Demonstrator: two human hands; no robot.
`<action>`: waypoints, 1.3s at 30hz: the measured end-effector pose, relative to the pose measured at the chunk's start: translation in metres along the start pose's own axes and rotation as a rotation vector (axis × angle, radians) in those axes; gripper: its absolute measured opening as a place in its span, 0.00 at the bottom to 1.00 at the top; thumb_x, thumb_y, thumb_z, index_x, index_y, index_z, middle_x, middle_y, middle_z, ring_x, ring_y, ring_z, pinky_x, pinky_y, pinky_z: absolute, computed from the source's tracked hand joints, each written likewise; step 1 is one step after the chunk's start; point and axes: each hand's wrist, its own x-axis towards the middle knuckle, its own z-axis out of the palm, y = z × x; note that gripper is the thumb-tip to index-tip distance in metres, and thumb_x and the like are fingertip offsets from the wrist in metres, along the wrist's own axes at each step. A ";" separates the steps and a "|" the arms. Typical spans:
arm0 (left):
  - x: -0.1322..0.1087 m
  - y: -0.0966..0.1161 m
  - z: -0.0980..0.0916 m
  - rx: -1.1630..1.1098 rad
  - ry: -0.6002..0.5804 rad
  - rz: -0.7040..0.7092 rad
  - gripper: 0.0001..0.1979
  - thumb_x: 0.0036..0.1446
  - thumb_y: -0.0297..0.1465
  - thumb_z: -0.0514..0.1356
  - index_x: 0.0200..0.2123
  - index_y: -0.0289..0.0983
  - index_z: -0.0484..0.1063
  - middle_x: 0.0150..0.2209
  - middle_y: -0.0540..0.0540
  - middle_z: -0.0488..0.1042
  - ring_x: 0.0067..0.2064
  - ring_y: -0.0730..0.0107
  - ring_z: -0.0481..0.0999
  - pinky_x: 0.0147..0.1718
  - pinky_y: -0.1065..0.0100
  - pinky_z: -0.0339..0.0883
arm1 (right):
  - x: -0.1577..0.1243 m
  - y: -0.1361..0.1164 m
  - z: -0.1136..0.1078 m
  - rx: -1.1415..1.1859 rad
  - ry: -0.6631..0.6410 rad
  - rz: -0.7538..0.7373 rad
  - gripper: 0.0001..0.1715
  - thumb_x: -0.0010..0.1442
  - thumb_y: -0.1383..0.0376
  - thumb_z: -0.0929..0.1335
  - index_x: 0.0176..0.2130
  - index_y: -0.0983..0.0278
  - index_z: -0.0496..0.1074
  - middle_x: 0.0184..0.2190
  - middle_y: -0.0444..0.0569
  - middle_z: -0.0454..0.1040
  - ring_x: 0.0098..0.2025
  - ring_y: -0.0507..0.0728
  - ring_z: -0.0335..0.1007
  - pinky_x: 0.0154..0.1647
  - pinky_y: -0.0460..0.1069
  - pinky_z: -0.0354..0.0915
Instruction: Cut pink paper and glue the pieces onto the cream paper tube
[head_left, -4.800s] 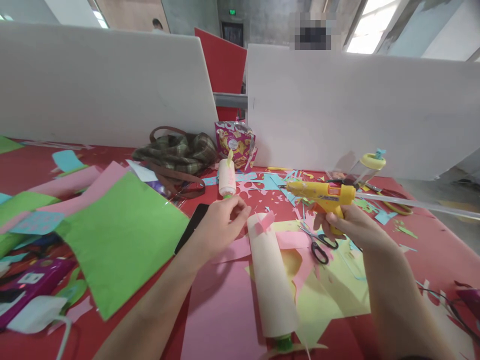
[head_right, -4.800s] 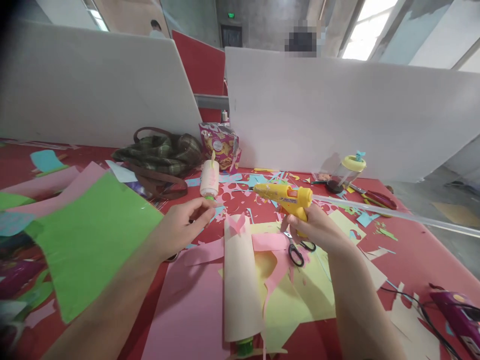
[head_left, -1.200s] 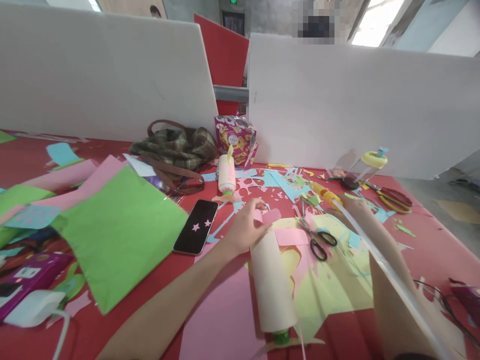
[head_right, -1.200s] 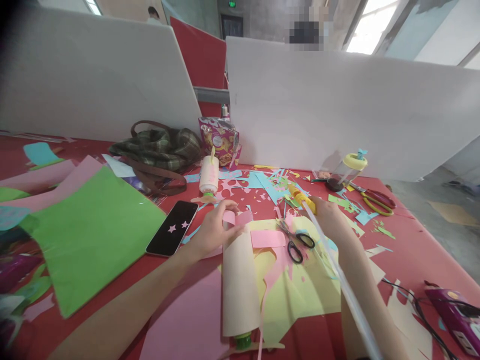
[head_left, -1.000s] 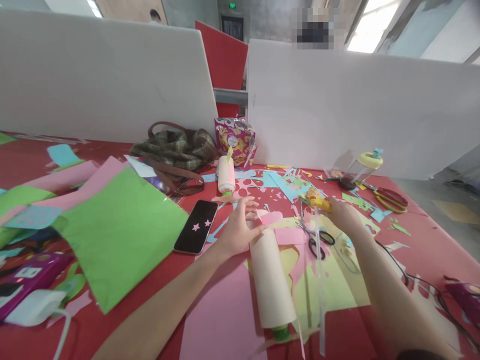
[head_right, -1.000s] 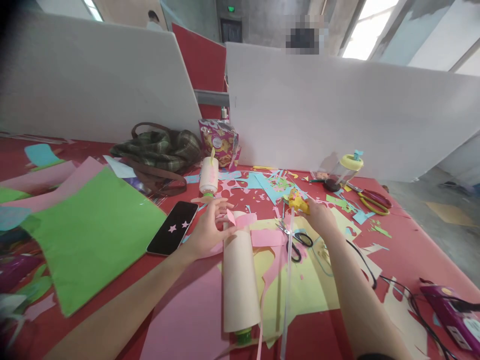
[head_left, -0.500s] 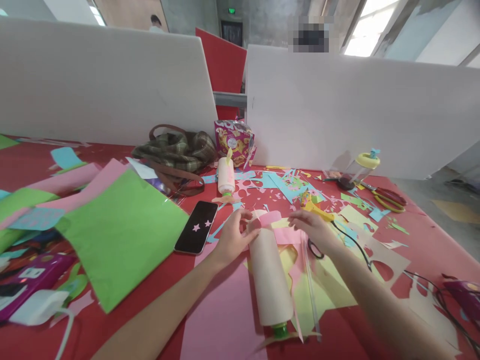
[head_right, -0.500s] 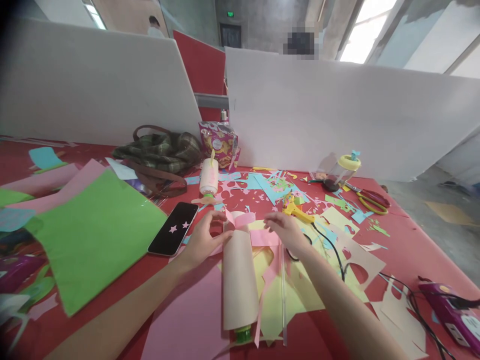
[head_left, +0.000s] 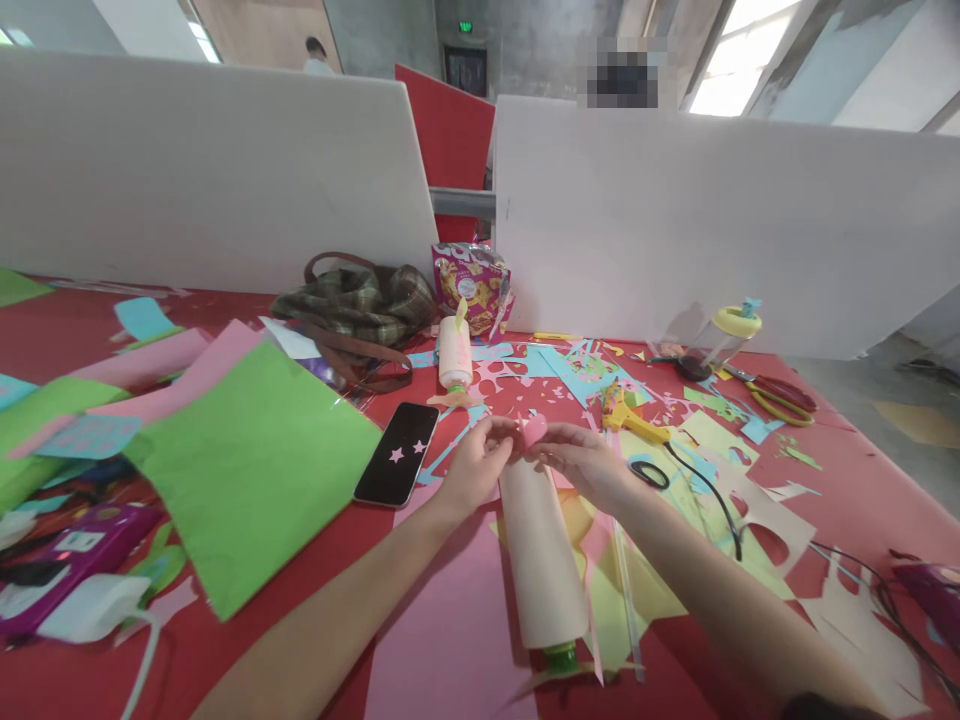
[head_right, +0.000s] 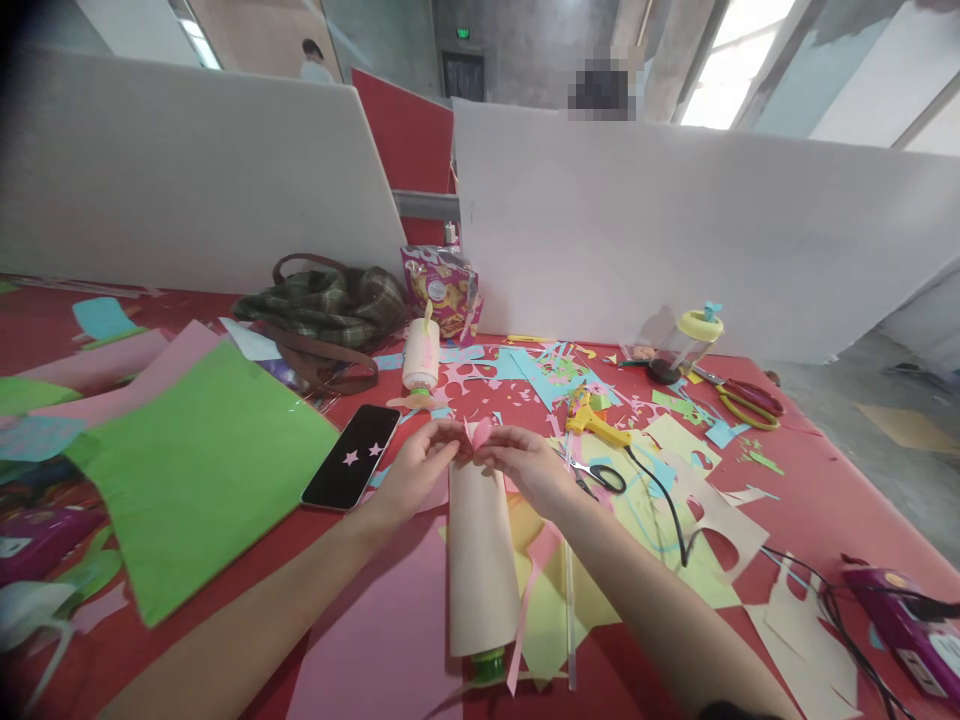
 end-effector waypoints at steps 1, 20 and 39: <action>0.001 0.001 0.001 -0.020 0.002 -0.016 0.05 0.51 0.27 0.51 0.32 0.35 0.64 0.33 0.48 0.69 0.35 0.70 0.71 0.36 0.66 0.67 | 0.002 0.000 0.002 -0.009 0.004 -0.006 0.09 0.43 0.70 0.68 0.30 0.65 0.72 0.27 0.47 0.75 0.32 0.53 0.70 0.35 0.49 0.62; 0.006 0.003 0.003 0.005 0.052 0.033 0.08 0.50 0.33 0.55 0.32 0.35 0.64 0.34 0.46 0.68 0.37 0.68 0.70 0.37 0.65 0.65 | 0.007 -0.001 0.012 -0.281 0.061 -0.164 0.10 0.46 0.70 0.66 0.32 0.62 0.73 0.30 0.44 0.73 0.33 0.52 0.66 0.38 0.49 0.60; 0.034 -0.006 -0.009 -0.032 -0.284 0.088 0.10 0.50 0.36 0.55 0.33 0.35 0.66 0.32 0.47 0.69 0.36 0.69 0.69 0.36 0.69 0.62 | 0.005 0.003 0.021 -0.557 0.329 -0.237 0.05 0.45 0.65 0.66 0.24 0.64 0.64 0.21 0.42 0.67 0.25 0.52 0.67 0.27 0.46 0.63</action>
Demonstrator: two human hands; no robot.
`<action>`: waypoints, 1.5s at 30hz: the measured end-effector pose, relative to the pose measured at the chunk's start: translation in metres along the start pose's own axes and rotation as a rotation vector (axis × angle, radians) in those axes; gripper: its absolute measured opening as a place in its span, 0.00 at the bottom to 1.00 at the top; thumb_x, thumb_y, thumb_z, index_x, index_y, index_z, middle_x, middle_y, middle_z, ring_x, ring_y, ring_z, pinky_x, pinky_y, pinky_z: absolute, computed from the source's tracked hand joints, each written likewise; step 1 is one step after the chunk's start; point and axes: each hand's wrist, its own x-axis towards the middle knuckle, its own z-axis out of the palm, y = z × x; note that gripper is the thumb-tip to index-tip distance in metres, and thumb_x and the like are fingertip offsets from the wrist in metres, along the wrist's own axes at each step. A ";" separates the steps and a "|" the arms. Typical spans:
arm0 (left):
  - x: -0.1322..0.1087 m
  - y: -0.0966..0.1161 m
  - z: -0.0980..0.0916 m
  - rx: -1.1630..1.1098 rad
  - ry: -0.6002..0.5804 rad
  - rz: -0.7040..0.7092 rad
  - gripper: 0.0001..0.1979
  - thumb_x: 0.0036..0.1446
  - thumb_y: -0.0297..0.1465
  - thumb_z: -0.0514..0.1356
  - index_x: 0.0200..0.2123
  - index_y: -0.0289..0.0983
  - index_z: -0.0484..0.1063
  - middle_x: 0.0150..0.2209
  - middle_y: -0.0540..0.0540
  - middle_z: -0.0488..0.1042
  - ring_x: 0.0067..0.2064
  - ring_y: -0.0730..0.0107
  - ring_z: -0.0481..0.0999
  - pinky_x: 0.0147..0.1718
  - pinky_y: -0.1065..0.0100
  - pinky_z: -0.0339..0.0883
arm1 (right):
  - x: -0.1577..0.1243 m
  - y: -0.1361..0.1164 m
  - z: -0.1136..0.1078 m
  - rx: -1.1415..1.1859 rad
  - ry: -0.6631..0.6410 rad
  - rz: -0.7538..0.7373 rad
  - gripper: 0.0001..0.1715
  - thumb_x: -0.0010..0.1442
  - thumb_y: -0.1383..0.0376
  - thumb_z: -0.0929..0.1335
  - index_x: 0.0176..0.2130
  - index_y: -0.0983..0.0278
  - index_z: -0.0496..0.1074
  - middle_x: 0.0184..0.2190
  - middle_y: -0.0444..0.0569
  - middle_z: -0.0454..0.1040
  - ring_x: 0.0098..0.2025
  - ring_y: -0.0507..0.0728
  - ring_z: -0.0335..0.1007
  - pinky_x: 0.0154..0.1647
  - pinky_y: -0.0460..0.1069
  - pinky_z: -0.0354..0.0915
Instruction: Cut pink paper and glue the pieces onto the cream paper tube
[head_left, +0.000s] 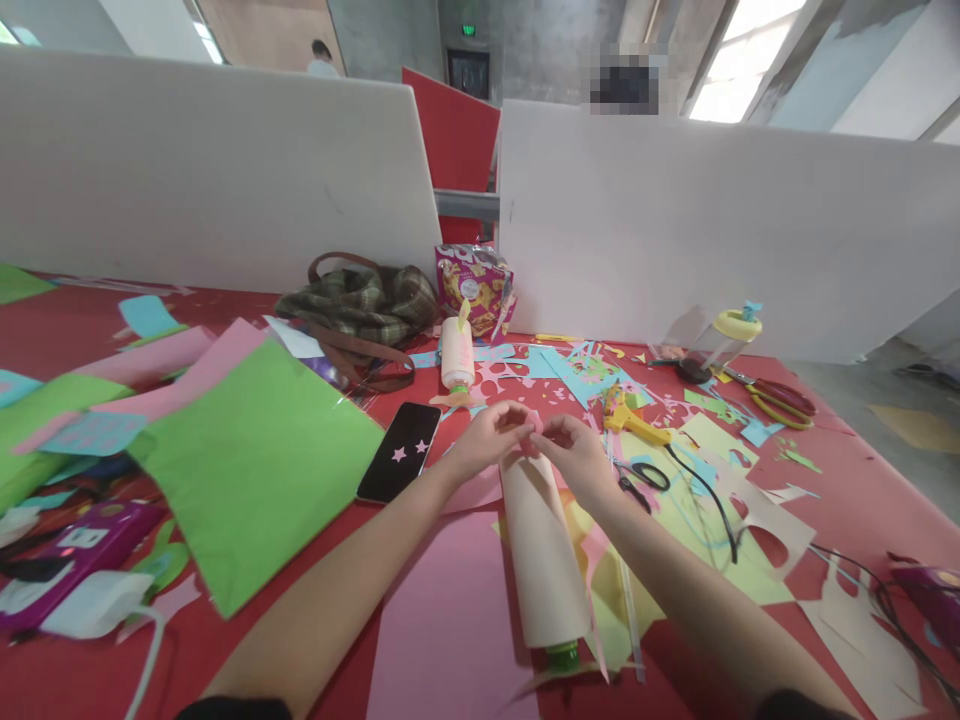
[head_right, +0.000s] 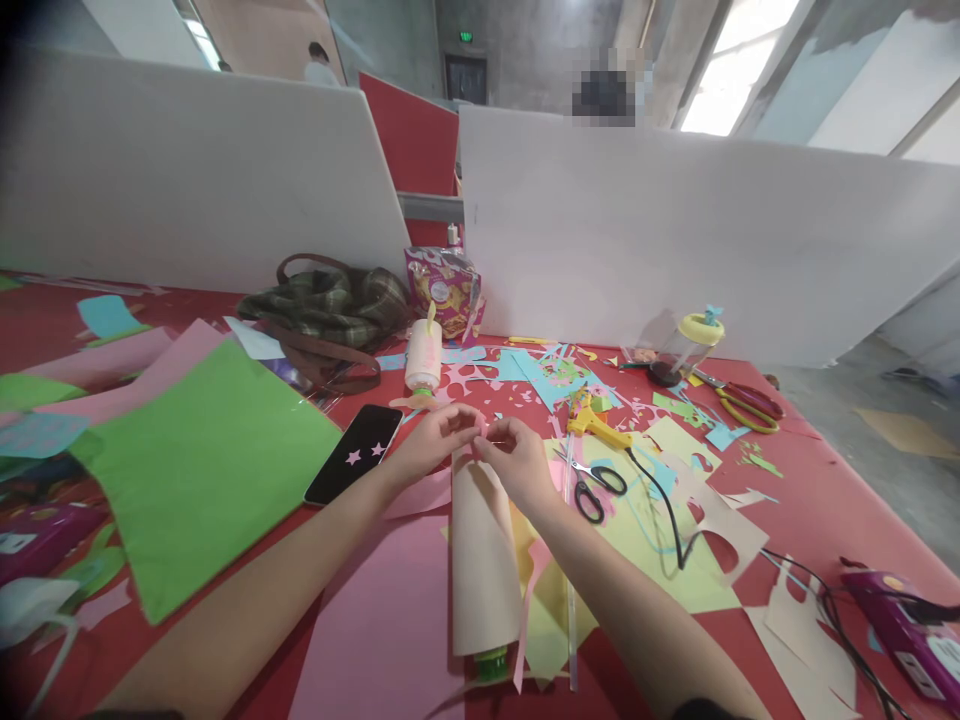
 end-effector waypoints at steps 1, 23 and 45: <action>0.001 0.002 -0.002 0.012 -0.014 -0.005 0.10 0.50 0.36 0.56 0.32 0.34 0.67 0.32 0.47 0.70 0.36 0.69 0.69 0.36 0.69 0.62 | 0.000 0.000 0.000 -0.004 0.005 0.002 0.05 0.45 0.65 0.66 0.24 0.64 0.64 0.21 0.42 0.67 0.25 0.51 0.67 0.26 0.46 0.63; 0.015 0.009 -0.011 0.155 -0.122 -0.037 0.10 0.49 0.33 0.55 0.21 0.34 0.70 0.23 0.47 0.73 0.30 0.68 0.71 0.34 0.68 0.61 | -0.004 0.000 0.001 -0.241 0.179 -0.016 0.08 0.45 0.62 0.65 0.19 0.64 0.67 0.19 0.44 0.70 0.24 0.53 0.66 0.25 0.46 0.60; -0.016 0.005 0.002 0.213 0.234 0.019 0.04 0.49 0.31 0.55 0.28 0.37 0.66 0.30 0.48 0.68 0.34 0.69 0.68 0.35 0.69 0.61 | -0.007 0.010 0.002 -0.029 -0.002 -0.084 0.07 0.47 0.65 0.65 0.30 0.64 0.69 0.30 0.49 0.73 0.32 0.55 0.70 0.34 0.49 0.66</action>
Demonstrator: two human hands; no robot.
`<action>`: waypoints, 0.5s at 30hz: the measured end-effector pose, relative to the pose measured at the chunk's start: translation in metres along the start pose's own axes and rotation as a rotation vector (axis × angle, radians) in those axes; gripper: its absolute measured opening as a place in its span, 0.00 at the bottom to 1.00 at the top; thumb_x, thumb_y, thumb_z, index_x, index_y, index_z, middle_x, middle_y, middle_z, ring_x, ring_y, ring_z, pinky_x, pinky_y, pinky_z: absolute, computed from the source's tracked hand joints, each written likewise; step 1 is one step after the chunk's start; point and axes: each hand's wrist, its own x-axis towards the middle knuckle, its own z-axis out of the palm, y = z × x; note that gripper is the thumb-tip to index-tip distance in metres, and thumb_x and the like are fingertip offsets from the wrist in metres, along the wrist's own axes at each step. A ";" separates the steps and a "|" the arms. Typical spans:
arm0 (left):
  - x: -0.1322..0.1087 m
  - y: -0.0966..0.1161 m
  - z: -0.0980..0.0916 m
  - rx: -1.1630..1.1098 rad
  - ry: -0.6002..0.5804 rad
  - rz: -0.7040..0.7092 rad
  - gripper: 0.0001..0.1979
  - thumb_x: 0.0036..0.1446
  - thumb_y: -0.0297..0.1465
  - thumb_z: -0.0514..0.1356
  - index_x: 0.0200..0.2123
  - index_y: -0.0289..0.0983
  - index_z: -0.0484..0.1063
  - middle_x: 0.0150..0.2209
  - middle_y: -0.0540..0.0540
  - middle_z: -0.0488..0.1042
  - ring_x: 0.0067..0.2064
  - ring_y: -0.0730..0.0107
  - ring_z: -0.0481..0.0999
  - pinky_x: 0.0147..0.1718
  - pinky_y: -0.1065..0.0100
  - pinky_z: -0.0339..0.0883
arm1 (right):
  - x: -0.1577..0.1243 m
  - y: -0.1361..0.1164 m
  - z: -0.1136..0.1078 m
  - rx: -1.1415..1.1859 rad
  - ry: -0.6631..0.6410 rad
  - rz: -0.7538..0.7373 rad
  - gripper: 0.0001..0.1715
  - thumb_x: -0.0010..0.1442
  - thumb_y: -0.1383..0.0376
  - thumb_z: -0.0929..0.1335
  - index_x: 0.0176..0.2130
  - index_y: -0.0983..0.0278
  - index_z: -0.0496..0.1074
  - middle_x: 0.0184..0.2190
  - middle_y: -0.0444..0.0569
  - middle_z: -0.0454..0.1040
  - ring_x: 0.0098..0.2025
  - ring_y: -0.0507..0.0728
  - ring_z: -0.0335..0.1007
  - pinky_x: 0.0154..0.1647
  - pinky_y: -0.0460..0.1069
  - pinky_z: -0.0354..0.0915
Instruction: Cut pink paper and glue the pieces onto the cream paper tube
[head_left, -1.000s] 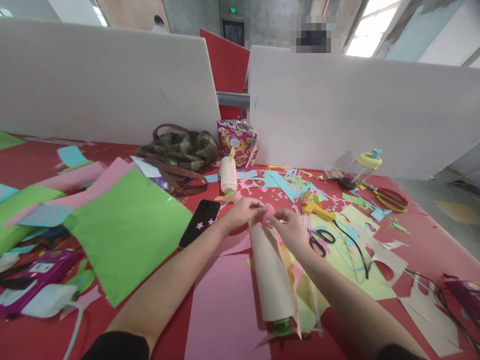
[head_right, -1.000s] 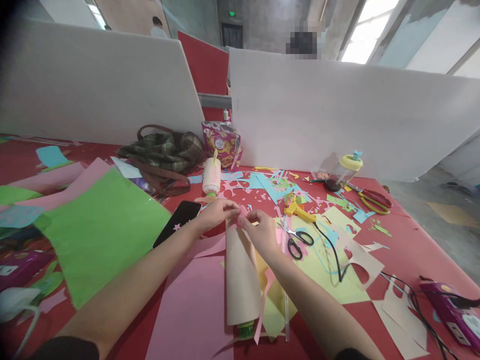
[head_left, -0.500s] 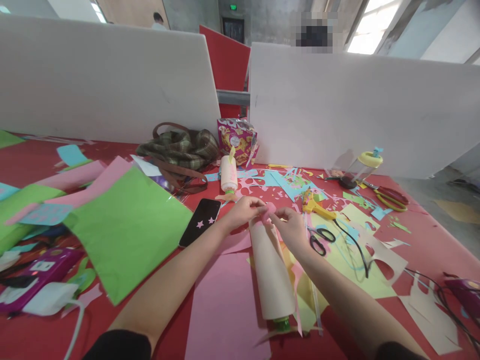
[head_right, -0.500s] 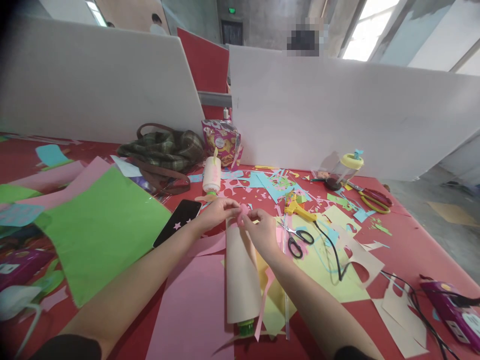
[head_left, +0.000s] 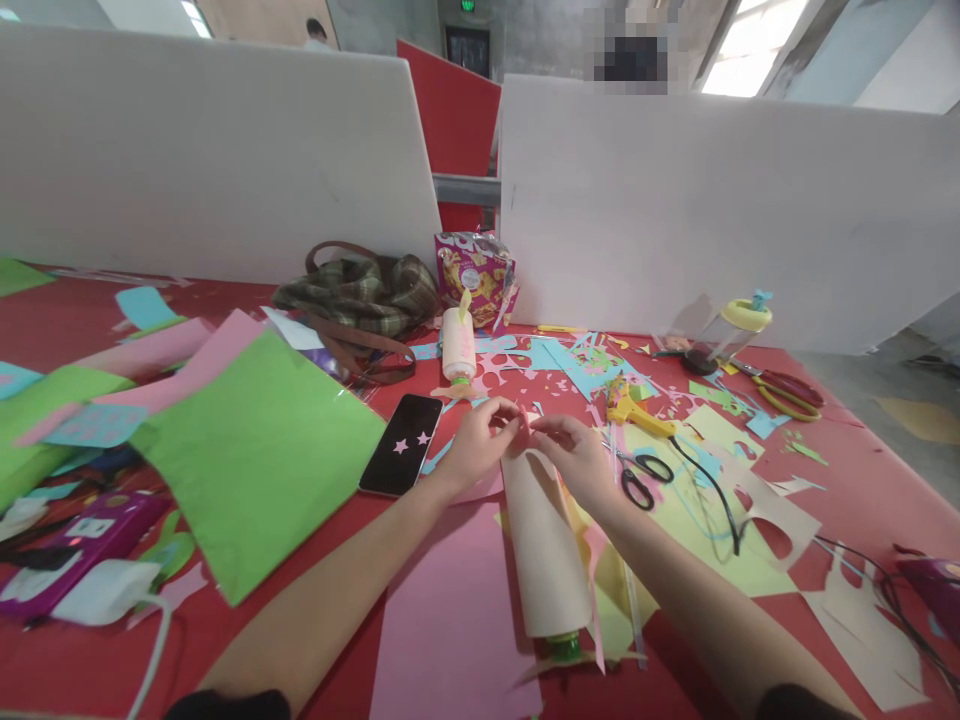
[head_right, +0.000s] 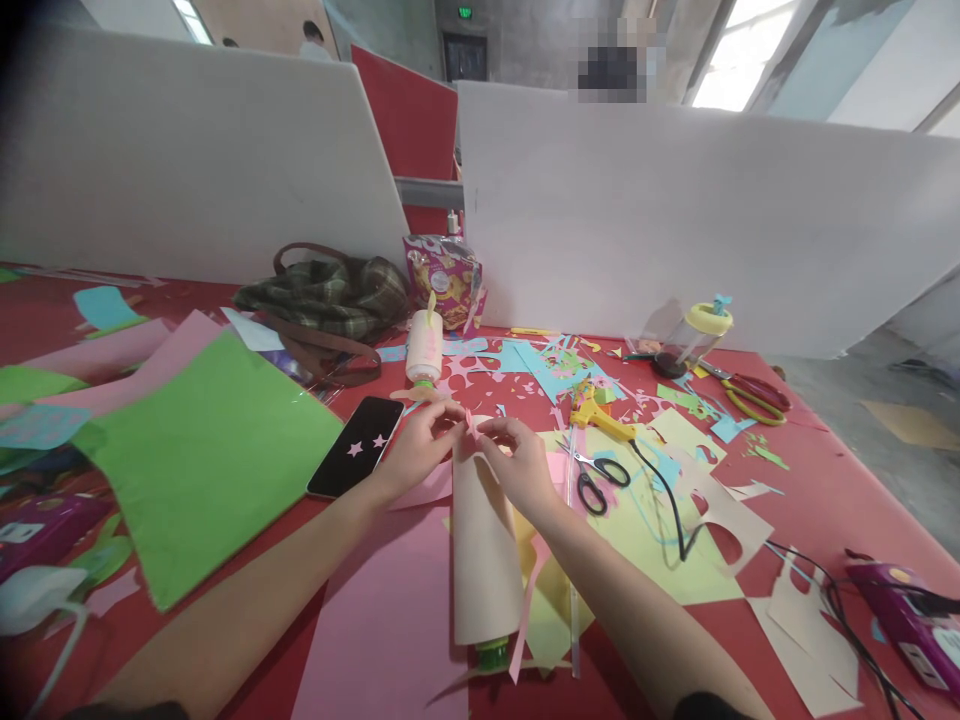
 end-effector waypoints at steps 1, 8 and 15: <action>-0.002 0.000 0.001 -0.062 0.002 -0.029 0.04 0.49 0.31 0.55 0.29 0.37 0.66 0.31 0.48 0.69 0.34 0.69 0.68 0.35 0.69 0.61 | 0.001 0.000 0.001 0.005 0.001 -0.008 0.07 0.48 0.65 0.65 0.30 0.64 0.69 0.30 0.49 0.73 0.33 0.54 0.70 0.35 0.49 0.66; -0.007 0.000 0.007 -0.466 0.040 -0.252 0.07 0.47 0.33 0.58 0.27 0.35 0.66 0.28 0.50 0.67 0.32 0.73 0.67 0.33 0.71 0.61 | 0.002 -0.007 0.008 -0.024 0.007 -0.075 0.06 0.50 0.66 0.64 0.30 0.64 0.70 0.29 0.48 0.73 0.31 0.53 0.70 0.33 0.48 0.66; -0.007 0.001 0.011 -0.689 0.033 -0.314 0.07 0.48 0.33 0.55 0.25 0.35 0.62 0.25 0.51 0.66 0.30 0.72 0.70 0.30 0.70 0.64 | 0.004 -0.008 0.015 -0.146 0.035 -0.233 0.06 0.50 0.68 0.64 0.29 0.63 0.70 0.28 0.47 0.71 0.31 0.53 0.67 0.34 0.48 0.64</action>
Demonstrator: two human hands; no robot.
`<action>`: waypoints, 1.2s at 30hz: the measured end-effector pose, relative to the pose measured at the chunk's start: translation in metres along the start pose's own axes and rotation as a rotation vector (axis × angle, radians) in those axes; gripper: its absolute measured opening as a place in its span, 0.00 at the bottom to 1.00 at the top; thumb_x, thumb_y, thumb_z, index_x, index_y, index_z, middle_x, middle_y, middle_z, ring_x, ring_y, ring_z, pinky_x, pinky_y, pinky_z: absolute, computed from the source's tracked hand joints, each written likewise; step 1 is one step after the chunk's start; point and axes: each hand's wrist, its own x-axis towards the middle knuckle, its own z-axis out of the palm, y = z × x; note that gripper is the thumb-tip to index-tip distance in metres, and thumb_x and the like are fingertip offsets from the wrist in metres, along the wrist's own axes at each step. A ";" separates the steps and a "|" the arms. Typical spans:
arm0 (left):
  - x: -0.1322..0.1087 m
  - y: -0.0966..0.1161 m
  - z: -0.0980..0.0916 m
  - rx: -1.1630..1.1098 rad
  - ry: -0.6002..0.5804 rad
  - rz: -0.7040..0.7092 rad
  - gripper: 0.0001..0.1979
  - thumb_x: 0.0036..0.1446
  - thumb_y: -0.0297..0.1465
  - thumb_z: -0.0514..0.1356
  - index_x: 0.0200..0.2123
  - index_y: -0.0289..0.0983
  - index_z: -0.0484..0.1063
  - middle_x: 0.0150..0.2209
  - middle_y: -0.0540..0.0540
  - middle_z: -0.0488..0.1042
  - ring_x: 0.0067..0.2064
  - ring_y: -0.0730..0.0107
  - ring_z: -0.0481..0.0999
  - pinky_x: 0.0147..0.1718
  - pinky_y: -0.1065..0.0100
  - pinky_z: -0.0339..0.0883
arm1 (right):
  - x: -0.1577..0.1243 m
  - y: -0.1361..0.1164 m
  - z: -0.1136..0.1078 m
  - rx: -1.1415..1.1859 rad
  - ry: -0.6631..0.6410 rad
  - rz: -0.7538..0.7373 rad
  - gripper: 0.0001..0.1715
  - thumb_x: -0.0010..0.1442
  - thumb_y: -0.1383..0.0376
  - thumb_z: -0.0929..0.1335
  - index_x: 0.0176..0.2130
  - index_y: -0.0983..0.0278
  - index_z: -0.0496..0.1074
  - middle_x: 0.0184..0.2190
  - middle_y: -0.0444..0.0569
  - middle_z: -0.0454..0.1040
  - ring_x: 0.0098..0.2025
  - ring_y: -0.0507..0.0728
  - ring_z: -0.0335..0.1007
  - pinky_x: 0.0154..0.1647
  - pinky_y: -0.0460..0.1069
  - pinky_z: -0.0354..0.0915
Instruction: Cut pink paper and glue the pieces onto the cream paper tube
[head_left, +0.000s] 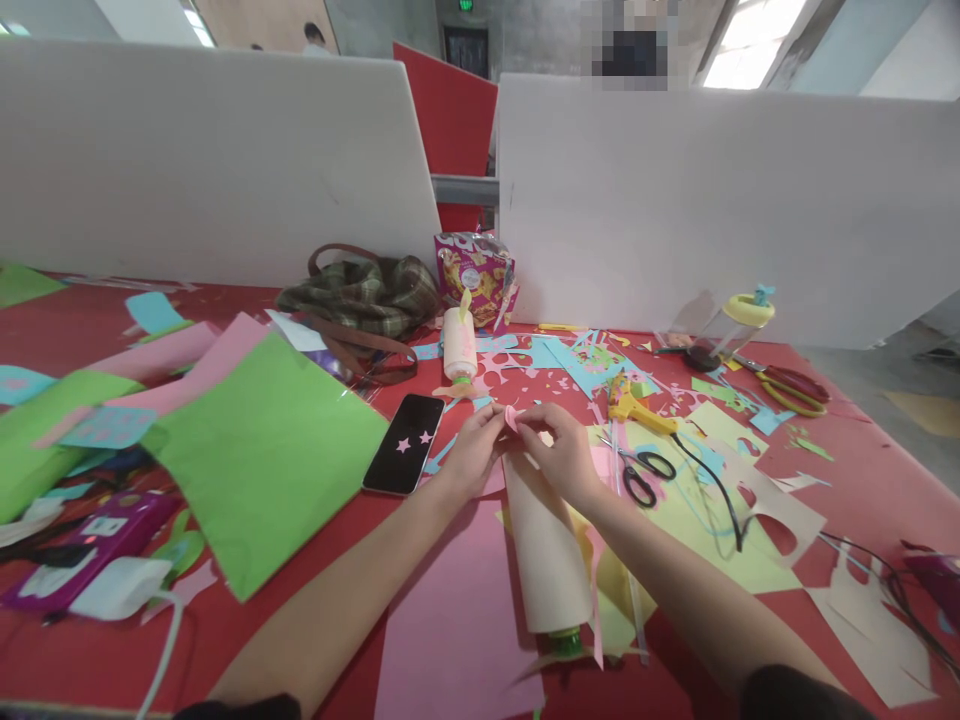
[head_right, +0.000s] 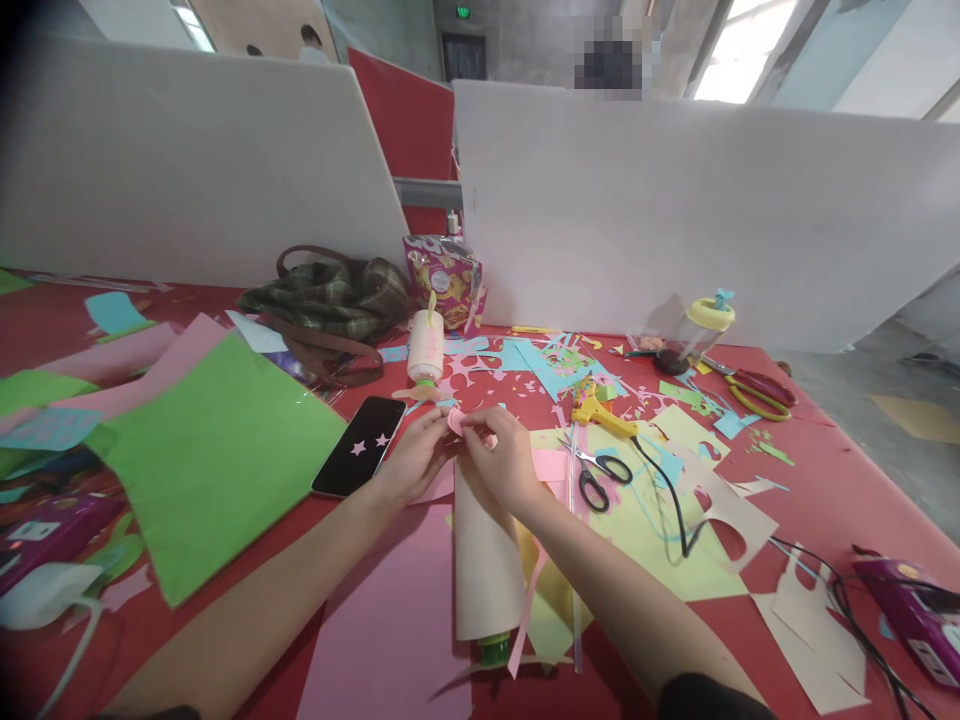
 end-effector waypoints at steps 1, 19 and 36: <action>0.000 0.000 0.000 -0.020 -0.002 -0.012 0.07 0.48 0.33 0.56 0.25 0.34 0.62 0.25 0.50 0.66 0.30 0.72 0.70 0.29 0.70 0.64 | 0.000 0.000 0.001 -0.029 0.001 -0.041 0.06 0.51 0.68 0.63 0.29 0.62 0.70 0.28 0.47 0.70 0.30 0.53 0.67 0.33 0.48 0.64; 0.001 0.001 -0.017 -0.155 -0.061 -0.147 0.04 0.46 0.29 0.59 0.27 0.33 0.68 0.26 0.48 0.69 0.28 0.76 0.70 0.31 0.72 0.65 | 0.006 -0.001 -0.001 -0.163 0.026 -0.137 0.07 0.51 0.68 0.63 0.28 0.62 0.70 0.27 0.47 0.71 0.28 0.53 0.65 0.31 0.47 0.63; 0.012 0.004 -0.012 0.228 -0.065 0.105 0.08 0.46 0.33 0.59 0.31 0.36 0.68 0.29 0.50 0.68 0.32 0.74 0.68 0.34 0.71 0.61 | 0.004 0.007 -0.009 -0.029 0.081 0.166 0.07 0.46 0.62 0.66 0.24 0.64 0.69 0.23 0.47 0.72 0.25 0.53 0.66 0.26 0.47 0.62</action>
